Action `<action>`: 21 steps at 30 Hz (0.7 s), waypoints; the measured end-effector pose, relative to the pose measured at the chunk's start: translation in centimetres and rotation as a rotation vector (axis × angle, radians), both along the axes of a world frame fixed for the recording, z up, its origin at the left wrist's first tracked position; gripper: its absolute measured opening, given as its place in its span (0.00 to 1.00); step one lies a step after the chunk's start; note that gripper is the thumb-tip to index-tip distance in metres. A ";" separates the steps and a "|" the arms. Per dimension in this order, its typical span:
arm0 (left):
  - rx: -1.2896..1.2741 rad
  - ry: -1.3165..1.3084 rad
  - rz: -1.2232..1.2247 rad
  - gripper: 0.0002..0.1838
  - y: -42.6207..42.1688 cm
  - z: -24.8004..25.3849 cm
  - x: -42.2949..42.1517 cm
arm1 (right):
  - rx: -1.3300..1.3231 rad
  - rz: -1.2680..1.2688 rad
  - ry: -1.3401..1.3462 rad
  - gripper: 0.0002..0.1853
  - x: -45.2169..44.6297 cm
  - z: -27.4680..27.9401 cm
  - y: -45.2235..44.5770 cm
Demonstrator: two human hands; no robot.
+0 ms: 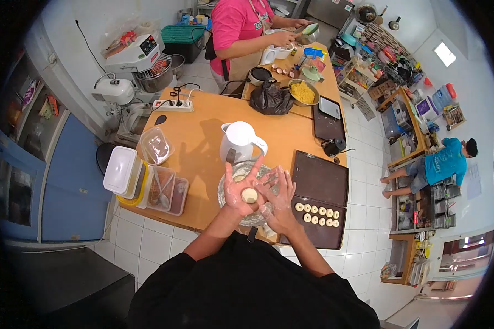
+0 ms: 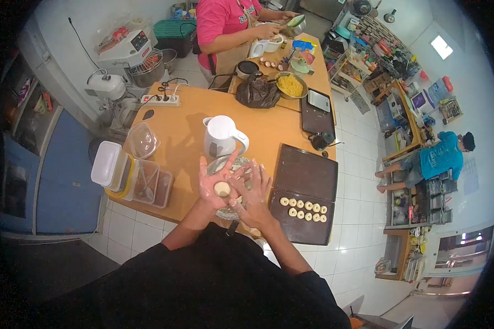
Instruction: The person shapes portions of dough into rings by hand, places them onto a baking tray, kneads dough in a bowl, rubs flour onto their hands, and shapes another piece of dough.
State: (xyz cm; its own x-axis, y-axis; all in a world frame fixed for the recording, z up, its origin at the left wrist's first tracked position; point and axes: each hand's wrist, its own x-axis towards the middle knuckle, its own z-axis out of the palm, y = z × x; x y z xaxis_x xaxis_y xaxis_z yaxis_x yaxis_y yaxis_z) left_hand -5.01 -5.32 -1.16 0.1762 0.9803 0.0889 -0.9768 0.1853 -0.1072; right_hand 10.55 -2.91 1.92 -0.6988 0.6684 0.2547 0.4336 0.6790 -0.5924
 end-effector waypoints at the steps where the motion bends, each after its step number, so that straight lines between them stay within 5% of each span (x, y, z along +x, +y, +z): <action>1: 0.000 0.000 0.000 0.56 0.1 -0.2 0.1 | 0.000 0.000 0.000 0.32 0.2 0.0 0.5; 13: 0.064 0.000 -0.127 0.52 0.5 -2.1 1.2 | -0.046 0.182 -0.015 0.29 0.8 0.6 3.0; 15: 0.174 -0.186 -0.141 0.54 0.8 -2.4 1.3 | -0.141 0.189 0.002 0.28 0.3 0.9 2.7; 21: 0.015 -0.064 -0.104 0.51 0.4 -1.9 1.2 | -0.086 0.110 0.071 0.28 0.0 0.8 2.4</action>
